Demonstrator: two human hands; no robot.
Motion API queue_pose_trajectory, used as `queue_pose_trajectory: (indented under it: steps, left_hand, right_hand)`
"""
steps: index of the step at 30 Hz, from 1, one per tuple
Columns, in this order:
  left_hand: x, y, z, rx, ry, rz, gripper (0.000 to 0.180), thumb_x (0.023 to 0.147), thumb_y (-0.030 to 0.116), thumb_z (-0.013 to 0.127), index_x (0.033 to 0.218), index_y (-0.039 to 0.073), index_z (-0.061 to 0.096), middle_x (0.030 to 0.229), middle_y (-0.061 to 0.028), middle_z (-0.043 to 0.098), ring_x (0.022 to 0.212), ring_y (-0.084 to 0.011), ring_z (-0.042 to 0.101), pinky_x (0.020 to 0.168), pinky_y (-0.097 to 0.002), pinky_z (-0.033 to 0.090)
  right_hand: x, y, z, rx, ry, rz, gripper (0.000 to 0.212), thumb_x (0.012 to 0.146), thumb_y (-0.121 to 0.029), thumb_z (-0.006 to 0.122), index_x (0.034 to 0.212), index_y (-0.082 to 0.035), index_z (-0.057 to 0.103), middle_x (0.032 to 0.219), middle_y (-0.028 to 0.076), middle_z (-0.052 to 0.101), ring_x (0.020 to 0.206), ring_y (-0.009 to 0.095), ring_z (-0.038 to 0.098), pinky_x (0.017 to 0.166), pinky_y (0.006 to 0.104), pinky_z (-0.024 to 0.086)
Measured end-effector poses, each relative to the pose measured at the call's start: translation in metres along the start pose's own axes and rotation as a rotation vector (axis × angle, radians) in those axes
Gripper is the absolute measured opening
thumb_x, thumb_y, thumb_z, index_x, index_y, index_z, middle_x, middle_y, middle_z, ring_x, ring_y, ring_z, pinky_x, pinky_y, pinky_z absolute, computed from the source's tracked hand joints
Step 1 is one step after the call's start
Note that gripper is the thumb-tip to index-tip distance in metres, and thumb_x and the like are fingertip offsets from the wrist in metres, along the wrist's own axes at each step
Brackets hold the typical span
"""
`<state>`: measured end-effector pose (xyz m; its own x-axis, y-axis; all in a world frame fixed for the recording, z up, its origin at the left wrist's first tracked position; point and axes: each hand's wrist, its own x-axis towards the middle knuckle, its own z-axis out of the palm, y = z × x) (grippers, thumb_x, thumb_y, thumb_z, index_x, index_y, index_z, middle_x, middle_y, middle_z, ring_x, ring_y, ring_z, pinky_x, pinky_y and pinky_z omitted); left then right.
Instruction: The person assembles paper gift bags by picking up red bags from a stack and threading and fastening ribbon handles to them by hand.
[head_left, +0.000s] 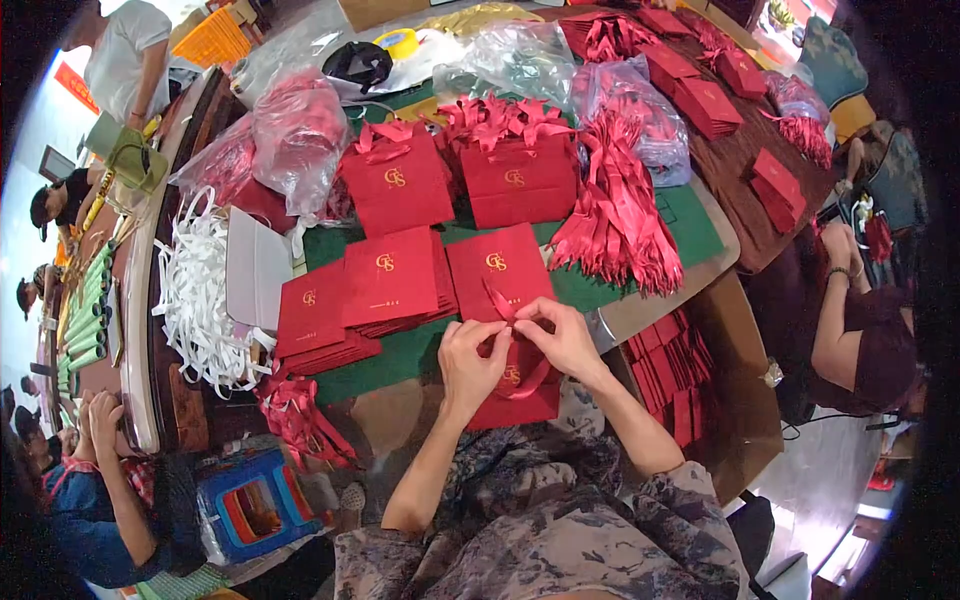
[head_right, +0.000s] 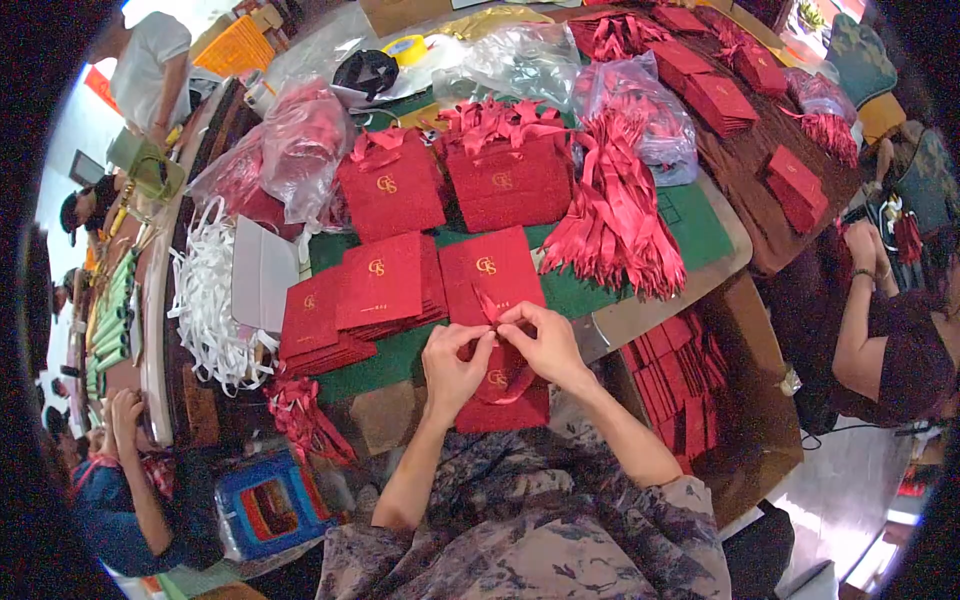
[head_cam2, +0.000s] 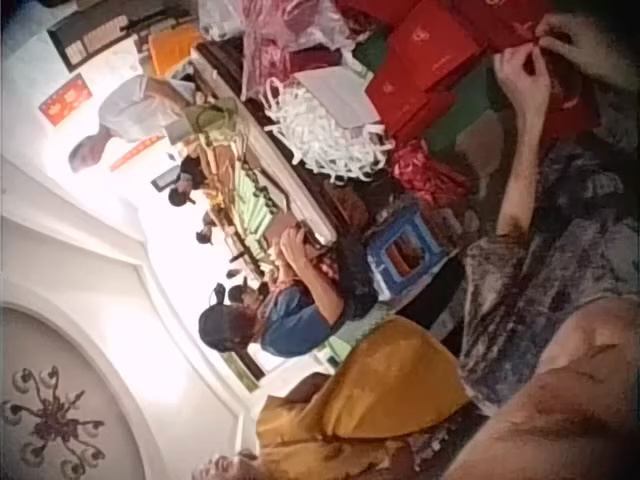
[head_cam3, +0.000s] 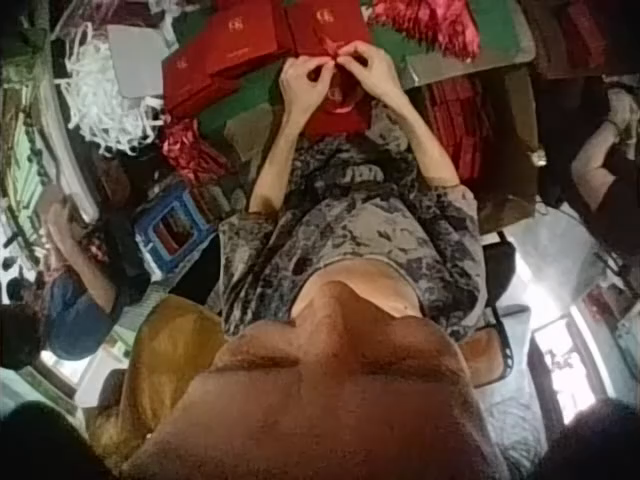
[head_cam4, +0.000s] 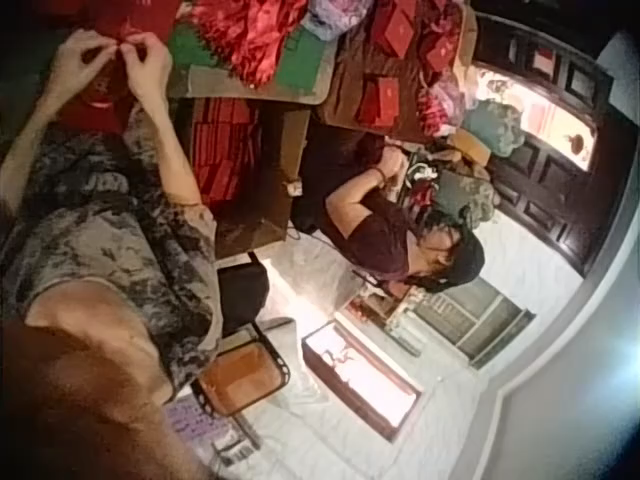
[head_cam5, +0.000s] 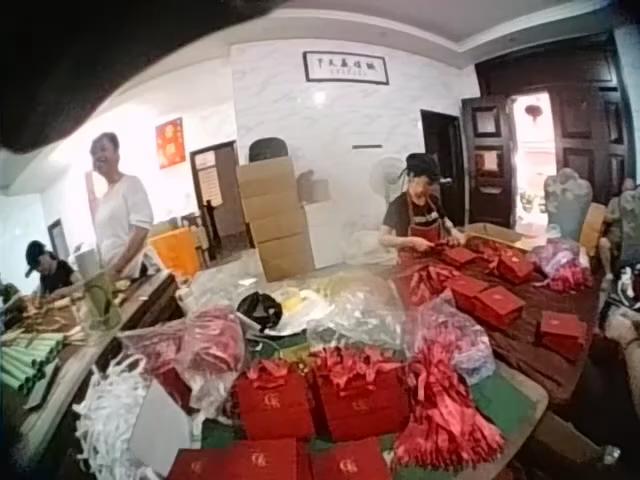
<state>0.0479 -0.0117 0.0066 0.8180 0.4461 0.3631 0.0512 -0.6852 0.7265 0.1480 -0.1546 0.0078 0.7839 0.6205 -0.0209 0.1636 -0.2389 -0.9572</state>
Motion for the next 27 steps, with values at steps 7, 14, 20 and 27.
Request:
queue_pose_trajectory:
  steps: [7,14,20,27]
  left_hand:
    - [0.001,-0.002,0.003,-0.022,-0.005,0.01,0.009,0.081,0.011,0.075,0.087,0.005,0.076,0.078,-0.0096,0.071,0.076,-0.0291,0.064,0.072,-0.0393,0.05]
    - [0.008,0.004,0.001,-0.108,0.043,-0.002,0.028,0.082,0.013,0.077,0.107,0.002,0.072,0.1,-0.0136,0.069,0.092,-0.0282,0.067,0.082,-0.0388,0.053]
    - [-0.024,-0.023,-0.022,-0.554,-0.288,-0.373,0.077,0.079,0.019,0.085,0.141,0.002,0.043,0.131,-0.018,0.06,0.122,-0.0264,0.059,0.1,-0.0393,0.048]
    - [-0.036,-0.008,-0.022,-0.447,-0.34,-0.273,0.075,0.079,0.017,0.086,0.139,0.002,0.044,0.126,-0.0146,0.065,0.117,-0.0225,0.062,0.1,-0.0382,0.048]
  right_hand:
    - [0.0,0.001,0.005,0.105,-0.012,-0.013,0.021,0.092,-0.02,0.069,0.101,-0.001,0.069,0.089,0.01,0.073,0.083,0.018,0.071,0.075,0.0323,0.053]
    - [0.008,0.002,0.0,0.095,0.068,-0.02,0.019,0.094,-0.017,0.07,0.1,0.001,0.07,0.083,0.005,0.071,0.078,0.01,0.065,0.073,0.0273,0.052]
    - [0.026,0.008,-0.021,0.264,0.174,0.014,0.016,0.097,-0.014,0.066,0.099,0.001,0.07,0.084,0.002,0.07,0.078,0.006,0.062,0.071,0.023,0.05]
    - [0.061,0.012,-0.035,-0.069,0.292,-0.091,0.024,0.091,-0.024,0.07,0.096,-0.001,0.073,0.081,0.011,0.073,0.075,0.017,0.07,0.071,0.0316,0.053]
